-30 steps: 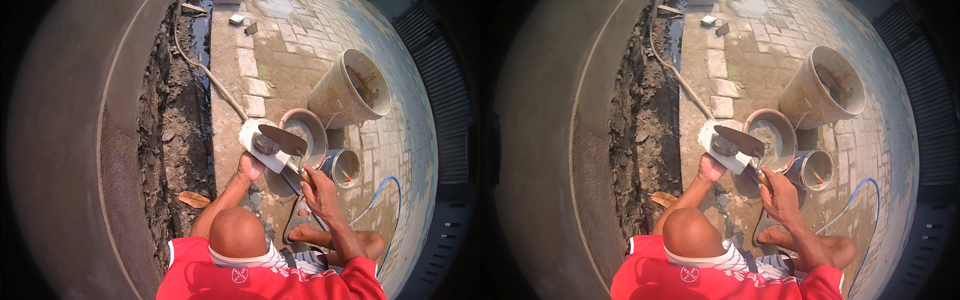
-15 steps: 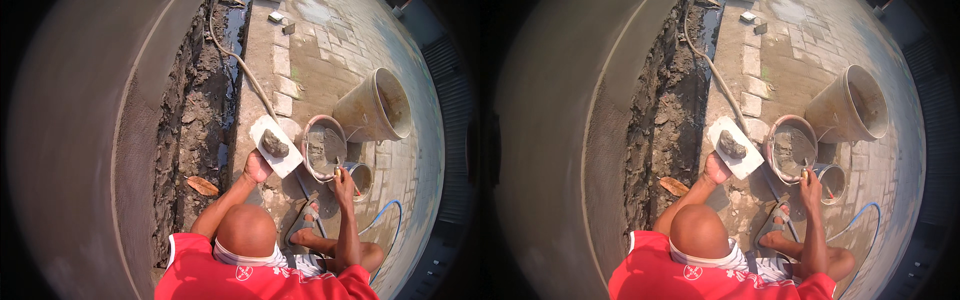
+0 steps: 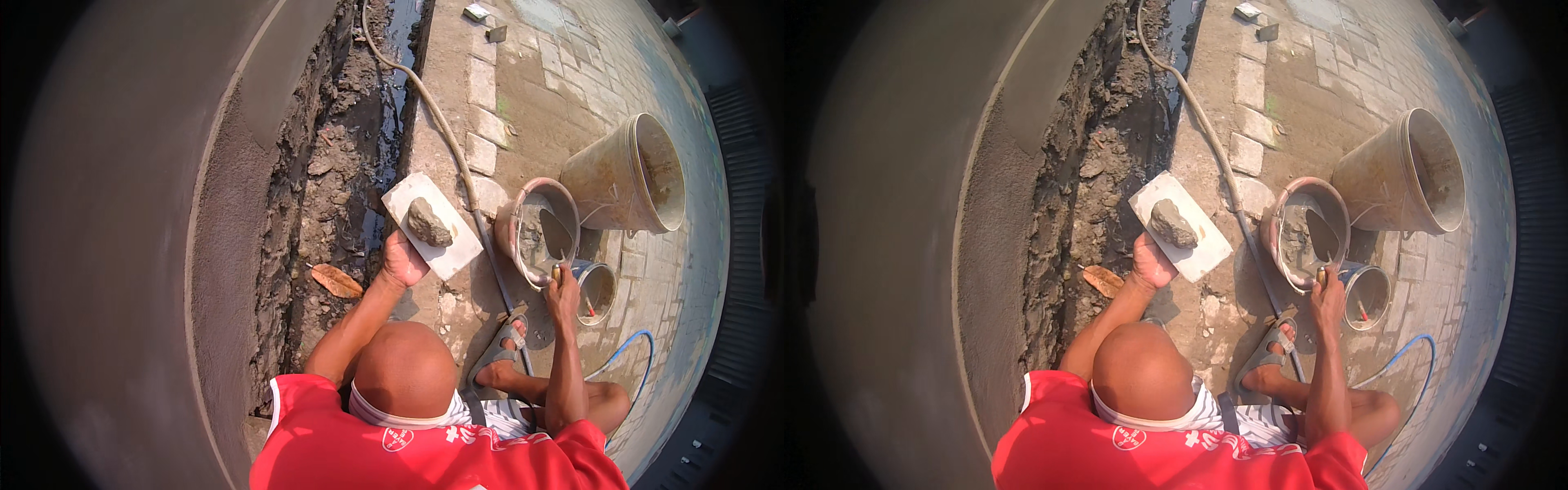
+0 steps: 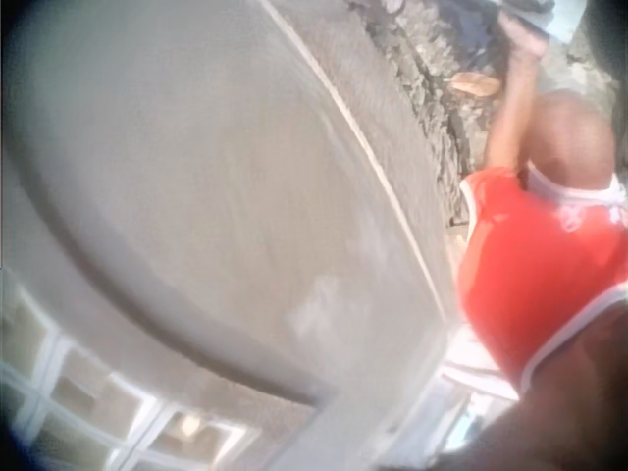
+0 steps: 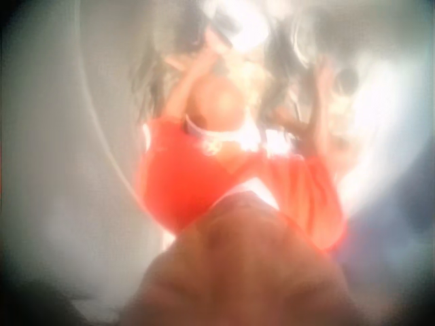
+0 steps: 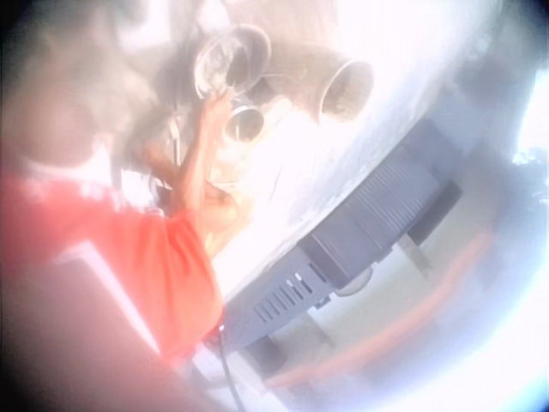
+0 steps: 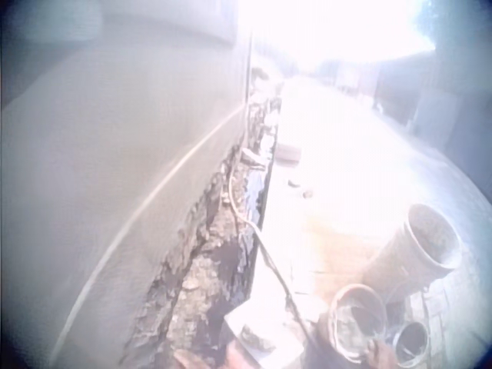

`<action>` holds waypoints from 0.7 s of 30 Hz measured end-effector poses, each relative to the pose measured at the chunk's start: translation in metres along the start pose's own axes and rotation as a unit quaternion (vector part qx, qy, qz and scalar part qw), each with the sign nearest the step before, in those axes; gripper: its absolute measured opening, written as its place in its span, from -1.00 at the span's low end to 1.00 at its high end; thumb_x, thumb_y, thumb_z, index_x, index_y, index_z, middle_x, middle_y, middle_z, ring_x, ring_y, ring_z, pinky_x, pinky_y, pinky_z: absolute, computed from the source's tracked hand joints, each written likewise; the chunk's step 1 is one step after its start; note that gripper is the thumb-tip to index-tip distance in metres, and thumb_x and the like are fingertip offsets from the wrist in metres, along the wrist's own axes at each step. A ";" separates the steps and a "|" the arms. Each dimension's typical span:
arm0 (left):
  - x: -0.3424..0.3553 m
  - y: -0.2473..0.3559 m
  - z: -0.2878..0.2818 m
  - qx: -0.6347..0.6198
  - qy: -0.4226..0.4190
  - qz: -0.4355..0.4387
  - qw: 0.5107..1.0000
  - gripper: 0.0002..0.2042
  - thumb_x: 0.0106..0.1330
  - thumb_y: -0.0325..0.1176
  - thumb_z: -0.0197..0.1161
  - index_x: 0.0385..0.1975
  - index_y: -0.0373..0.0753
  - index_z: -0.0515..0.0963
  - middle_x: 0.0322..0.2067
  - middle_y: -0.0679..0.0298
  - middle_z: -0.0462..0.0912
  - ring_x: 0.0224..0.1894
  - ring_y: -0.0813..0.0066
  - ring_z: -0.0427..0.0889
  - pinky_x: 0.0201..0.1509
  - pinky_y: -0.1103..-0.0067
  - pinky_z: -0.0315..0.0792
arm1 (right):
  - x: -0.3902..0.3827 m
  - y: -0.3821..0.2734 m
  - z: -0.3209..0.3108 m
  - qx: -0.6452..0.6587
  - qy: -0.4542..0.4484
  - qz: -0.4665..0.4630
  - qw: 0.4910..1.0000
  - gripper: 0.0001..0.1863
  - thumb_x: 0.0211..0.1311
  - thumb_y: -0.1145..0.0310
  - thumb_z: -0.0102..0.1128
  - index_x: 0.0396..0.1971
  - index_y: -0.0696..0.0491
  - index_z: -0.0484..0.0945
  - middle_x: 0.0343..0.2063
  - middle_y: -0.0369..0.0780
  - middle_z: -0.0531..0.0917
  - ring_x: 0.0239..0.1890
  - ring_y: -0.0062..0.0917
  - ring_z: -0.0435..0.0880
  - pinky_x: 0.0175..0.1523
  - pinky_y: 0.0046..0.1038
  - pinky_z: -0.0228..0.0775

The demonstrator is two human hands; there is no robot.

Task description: The person scoops wet cement from a bucket with a trowel and applies it to a vertical wall surface. They repeatedly smooth the cement with a flat trowel to create an even finish along the wall edge.

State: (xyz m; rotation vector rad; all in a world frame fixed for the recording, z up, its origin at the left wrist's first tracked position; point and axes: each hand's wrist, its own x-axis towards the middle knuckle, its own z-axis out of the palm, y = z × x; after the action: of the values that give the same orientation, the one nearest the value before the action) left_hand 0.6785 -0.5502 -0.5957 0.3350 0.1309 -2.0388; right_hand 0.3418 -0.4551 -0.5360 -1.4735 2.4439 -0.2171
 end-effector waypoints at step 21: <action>-0.072 0.045 -0.006 0.007 -0.010 0.092 0.996 -0.54 0.31 -0.08 0.11 0.12 -0.21 0.41 0.07 0.21 0.53 0.10 0.31 0.52 0.26 0.30 0.32 | -0.059 -0.229 0.099 0.689 -0.490 0.085 0.527 -0.57 0.32 0.25 0.02 0.13 0.10 0.36 -0.12 -0.19 0.62 -0.24 -0.44 0.68 -0.36 -0.42 0.60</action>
State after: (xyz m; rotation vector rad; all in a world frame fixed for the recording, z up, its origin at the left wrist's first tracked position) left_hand 0.7510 -0.5094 -0.5780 0.3241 0.0711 -1.8614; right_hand 0.5914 -0.5092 -0.5589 -0.2900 0.7796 -0.7600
